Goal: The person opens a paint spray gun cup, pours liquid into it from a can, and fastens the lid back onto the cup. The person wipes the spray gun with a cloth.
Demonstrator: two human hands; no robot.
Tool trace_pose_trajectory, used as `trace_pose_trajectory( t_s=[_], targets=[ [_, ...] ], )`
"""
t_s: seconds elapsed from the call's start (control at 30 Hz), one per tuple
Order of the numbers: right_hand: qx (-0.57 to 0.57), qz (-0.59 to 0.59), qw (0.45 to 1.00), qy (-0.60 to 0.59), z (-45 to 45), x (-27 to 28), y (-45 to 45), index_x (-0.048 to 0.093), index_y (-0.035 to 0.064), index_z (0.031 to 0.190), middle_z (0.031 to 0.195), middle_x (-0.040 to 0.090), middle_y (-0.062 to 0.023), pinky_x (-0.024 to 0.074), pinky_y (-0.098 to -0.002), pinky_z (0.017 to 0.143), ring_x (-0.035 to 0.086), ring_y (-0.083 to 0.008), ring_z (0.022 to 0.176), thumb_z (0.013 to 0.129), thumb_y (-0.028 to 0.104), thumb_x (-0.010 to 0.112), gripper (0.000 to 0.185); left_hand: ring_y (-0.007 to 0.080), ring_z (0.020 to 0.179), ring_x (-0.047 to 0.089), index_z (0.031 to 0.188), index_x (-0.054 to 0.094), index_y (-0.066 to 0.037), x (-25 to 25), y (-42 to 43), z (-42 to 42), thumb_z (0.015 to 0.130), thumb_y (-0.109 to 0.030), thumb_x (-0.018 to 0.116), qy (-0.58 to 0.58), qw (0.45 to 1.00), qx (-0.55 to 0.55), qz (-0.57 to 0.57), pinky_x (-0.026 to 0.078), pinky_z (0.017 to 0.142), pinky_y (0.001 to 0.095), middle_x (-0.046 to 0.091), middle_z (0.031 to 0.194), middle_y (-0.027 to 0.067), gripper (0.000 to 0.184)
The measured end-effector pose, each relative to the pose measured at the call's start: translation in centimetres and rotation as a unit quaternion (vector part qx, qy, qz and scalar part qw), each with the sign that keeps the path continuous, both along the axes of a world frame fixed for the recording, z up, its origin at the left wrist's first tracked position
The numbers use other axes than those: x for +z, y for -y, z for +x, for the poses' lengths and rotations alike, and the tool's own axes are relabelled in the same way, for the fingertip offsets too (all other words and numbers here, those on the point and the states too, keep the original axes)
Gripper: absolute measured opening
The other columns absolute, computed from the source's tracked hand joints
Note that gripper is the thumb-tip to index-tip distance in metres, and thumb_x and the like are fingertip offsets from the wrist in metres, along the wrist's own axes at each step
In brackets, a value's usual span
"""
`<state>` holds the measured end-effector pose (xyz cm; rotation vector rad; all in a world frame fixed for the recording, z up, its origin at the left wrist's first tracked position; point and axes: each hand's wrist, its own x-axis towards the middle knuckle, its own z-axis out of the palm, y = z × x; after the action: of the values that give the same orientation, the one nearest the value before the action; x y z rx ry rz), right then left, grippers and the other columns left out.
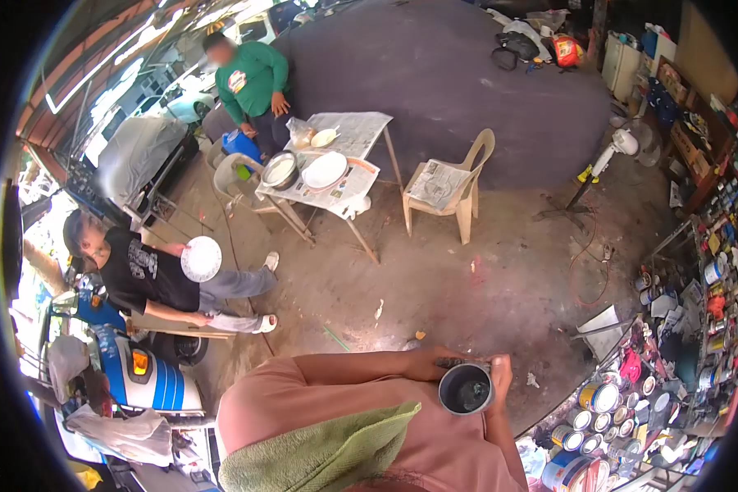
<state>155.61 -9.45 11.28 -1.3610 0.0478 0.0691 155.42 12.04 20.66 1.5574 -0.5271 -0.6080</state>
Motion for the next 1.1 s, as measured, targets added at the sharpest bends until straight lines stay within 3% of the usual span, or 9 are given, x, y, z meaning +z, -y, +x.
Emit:
trace_pose_trajectory(
  t_s=[0.23, 0.3, 0.5, 0.63, 0.7, 0.8, 0.93, 1.0, 1.1],
  targets=[
    [0.185, -0.07, 0.941, -0.274, 3.2, 2.5, 4.4, 0.061, 0.0096, 0.086, 0.064, 0.051, 0.0025, 0.0382, -0.0263, 0.047, 0.046, -0.0092, 0.051, 0.101, 0.034, 0.054, 0.029, 0.0145, 0.12, 0.055, 0.143, 0.05, -0.008, -2.1, -0.3, 1.5, 0.095, -0.012, 0.061, -0.001, 1.0, -0.018, -0.021, 0.041, 0.105, 0.0306, 0.06, 0.136, 0.008, 0.05],
    [0.232, -0.026, 0.94, -0.249, 3.4, 4.5, 4.5, 0.061, 0.0095, 0.087, 0.064, 0.052, 0.0029, 0.0397, -0.025, 0.049, 0.048, -0.0089, 0.053, 0.1, 0.033, 0.056, 0.027, 0.0147, 0.12, 0.055, 0.142, 0.05, -0.007, -1.9, -0.3, 1.6, 0.095, -0.011, 0.06, -0.044, 0.998, -0.016, -0.038, 0.041, 0.106, 0.031, 0.06, 0.135, 0.0086, 0.048],
    [0.217, 0.106, 0.948, -0.206, 3.4, 7.1, 3.7, 0.058, 0.0052, 0.121, 0.105, 0.059, -0.0042, 0.0449, -0.0237, 0.071, 0.056, -0.0101, 0.085, 0.095, 0.022, 0.061, 0.031, 0.014, 0.12, 0.055, 0.143, 0.05, -0.008, -1.1, -1.0, 2.8, 0.094, -0.008, 0.058, 0.041, 0.999, -0.013, -0.002, 0.042, 0.106, 0.0309, 0.06, 0.136, 0.0074, 0.049],
    [0.272, 0.011, 0.929, -0.249, 5.1, 4.9, 4.6, 0.051, 0.0029, 0.133, 0.122, 0.056, -0.0069, 0.0442, -0.0241, 0.079, 0.054, -0.0103, 0.095, 0.094, 0.018, 0.061, 0.044, 0.014, 0.121, 0.054, 0.144, 0.049, -0.009, -1.4, -1.6, 3.4, 0.095, -0.009, 0.058, 0.042, 0.999, -0.022, 0.005, 0.041, 0.106, 0.0309, 0.059, 0.138, 0.0078, 0.049],
    [0.283, 0.134, 0.945, -0.091, 4.3, 5.1, 3.9, 0.052, 0.0024, 0.132, 0.121, 0.057, -0.0075, 0.0441, -0.0236, 0.079, 0.054, -0.0094, 0.094, 0.094, 0.016, 0.06, 0.041, 0.014, 0.122, 0.054, 0.144, 0.049, -0.009, -1.6, -1.9, 3.6, 0.095, -0.009, 0.059, 0.044, 0.999, -0.024, 0.004, 0.041, 0.106, 0.031, 0.058, 0.139, 0.0083, 0.05],
    [0.265, 0.18, 0.929, -0.187, 4.9, 5.9, 3.5, 0.053, -0.0002, 0.128, 0.115, 0.061, -0.0109, 0.0481, -0.0291, 0.093, 0.06, -0.02, 0.103, 0.095, 0.011, 0.054, 0.035, 0.0145, 0.123, 0.053, 0.145, 0.048, -0.01, -0.7, -2.1, 3.4, 0.096, -0.011, 0.059, 0.041, 0.999, -0.016, -0.004, 0.041, 0.107, 0.0315, 0.057, 0.14, 0.0094, 0.05],
    [0.269, 0.054, 0.94, -0.203, 5.2, 3.8, 3.5, 0.05, -0.0023, 0.131, 0.119, 0.06, -0.0131, 0.0472, -0.0276, 0.095, 0.06, -0.0215, 0.106, 0.095, 0.008, 0.052, 0.038, 0.0158, 0.125, 0.053, 0.145, 0.048, -0.01, -1.7, -2.5, 3.3, 0.096, -0.012, 0.06, 0.065, 0.998, -0.023, 0.005, 0.04, 0.108, 0.0319, 0.056, 0.141, 0.0099, 0.05],
    [0.26, 0.167, 0.947, -0.082, 4.0, 6.2, 2.3, 0.051, -0.0031, 0.13, 0.118, 0.06, -0.013, 0.0471, -0.0261, 0.094, 0.06, -0.0208, 0.106, 0.096, 0.009, 0.052, 0.036, 0.0167, 0.125, 0.054, 0.145, 0.048, -0.01, -2.2, -2.7, 3.2, 0.096, -0.012, 0.06, 0.07, 0.997, -0.016, -0.001, 0.04, 0.108, 0.0322, 0.056, 0.142, 0.01, 0.05],
    [0.24, 0.205, 0.926, -0.205, 4.0, 6.7, 1.9, 0.052, -0.0029, 0.127, 0.116, 0.06, -0.0129, 0.0475, -0.0266, 0.092, 0.06, -0.0205, 0.105, 0.091, 0.005, 0.054, 0.037, 0.0175, 0.125, 0.054, 0.144, 0.048, -0.01, -1.6, -2.7, 2.9, 0.095, -0.013, 0.061, 0.077, 0.997, -0.008, -0.013, 0.04, 0.108, 0.0325, 0.056, 0.142, 0.0098, 0.051]
  ],
)
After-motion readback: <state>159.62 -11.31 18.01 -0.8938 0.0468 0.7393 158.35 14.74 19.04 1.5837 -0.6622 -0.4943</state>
